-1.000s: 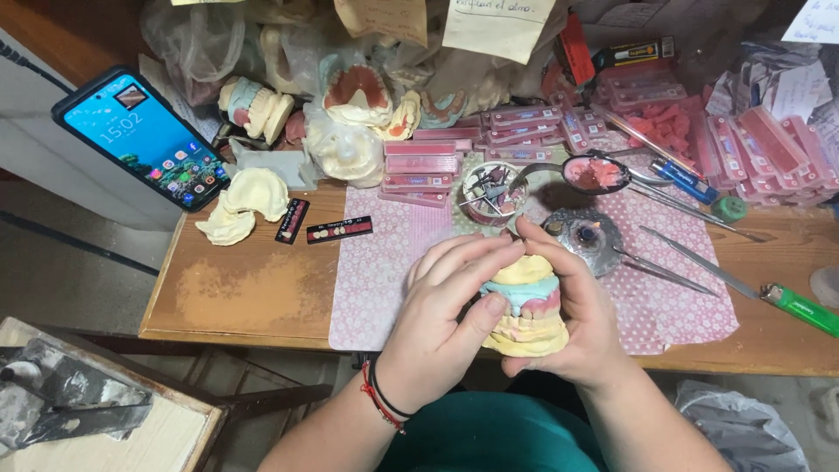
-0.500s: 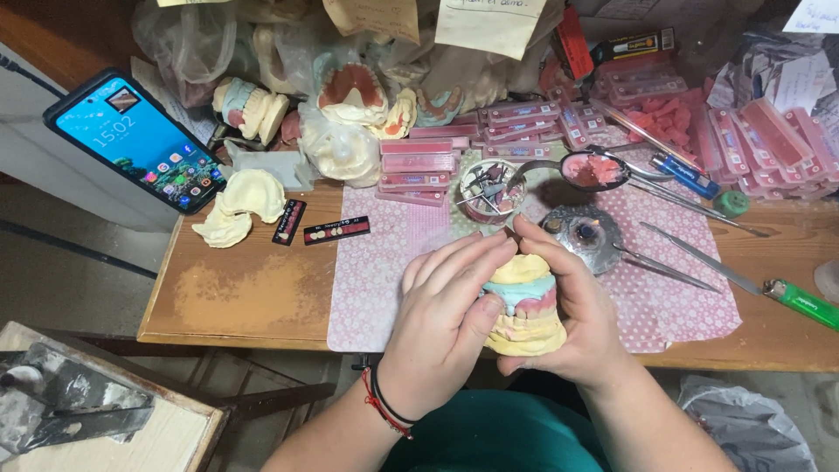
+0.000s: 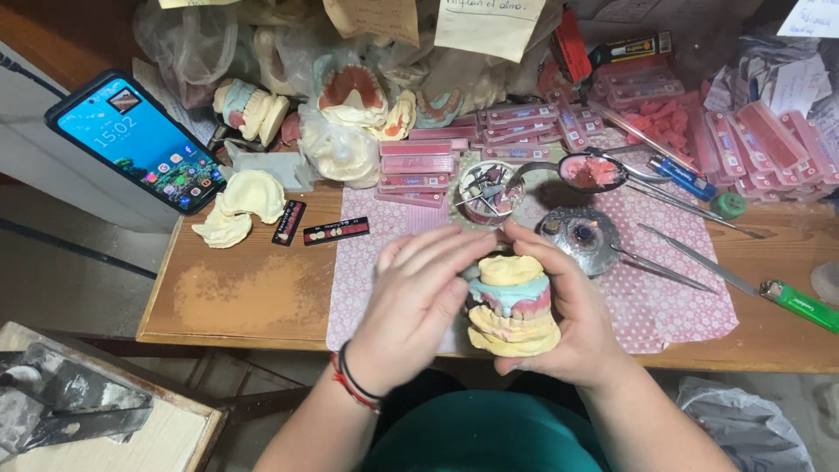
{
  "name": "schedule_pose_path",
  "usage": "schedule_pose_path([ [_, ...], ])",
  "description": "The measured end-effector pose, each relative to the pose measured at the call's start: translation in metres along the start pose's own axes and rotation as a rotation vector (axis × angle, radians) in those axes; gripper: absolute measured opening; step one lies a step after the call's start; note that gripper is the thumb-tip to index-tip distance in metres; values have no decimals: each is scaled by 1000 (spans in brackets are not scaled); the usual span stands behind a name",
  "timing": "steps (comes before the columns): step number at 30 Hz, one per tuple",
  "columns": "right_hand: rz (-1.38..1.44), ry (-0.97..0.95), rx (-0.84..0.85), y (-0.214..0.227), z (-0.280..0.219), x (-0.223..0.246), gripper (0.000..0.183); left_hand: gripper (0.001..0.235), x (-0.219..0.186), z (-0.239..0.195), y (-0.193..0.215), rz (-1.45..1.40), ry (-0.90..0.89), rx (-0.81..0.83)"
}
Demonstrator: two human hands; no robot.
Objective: Applying and shaping pink dental material onto a plaster model of teeth using a metal tool.
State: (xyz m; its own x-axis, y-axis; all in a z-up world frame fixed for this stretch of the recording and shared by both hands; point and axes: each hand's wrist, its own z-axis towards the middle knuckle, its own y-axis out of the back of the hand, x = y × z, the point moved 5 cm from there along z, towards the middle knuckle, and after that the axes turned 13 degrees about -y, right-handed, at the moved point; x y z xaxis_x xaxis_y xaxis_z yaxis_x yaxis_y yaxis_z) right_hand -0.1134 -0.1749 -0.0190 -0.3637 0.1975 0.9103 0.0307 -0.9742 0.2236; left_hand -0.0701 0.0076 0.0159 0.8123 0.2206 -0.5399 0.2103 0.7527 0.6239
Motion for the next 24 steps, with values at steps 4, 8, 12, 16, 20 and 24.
schedule_pose_path([
  [4,-54,-39,28,-2,4,4,101,46,8,-5,10,-84,-140,99],
  [8,-132,-72,133,-10,7,5,102,50,16,-15,3,-118,-147,144],
  [12,-170,-78,162,-14,8,5,101,65,19,-21,-2,-59,-179,188],
  [16,-185,-98,195,-17,8,7,98,67,24,-26,-6,-29,-147,193],
  [20,-209,-97,224,-19,7,5,102,69,23,-27,-6,-1,-176,159],
  [24,-221,-153,267,-22,6,3,111,64,24,-29,-6,-10,-180,155],
])
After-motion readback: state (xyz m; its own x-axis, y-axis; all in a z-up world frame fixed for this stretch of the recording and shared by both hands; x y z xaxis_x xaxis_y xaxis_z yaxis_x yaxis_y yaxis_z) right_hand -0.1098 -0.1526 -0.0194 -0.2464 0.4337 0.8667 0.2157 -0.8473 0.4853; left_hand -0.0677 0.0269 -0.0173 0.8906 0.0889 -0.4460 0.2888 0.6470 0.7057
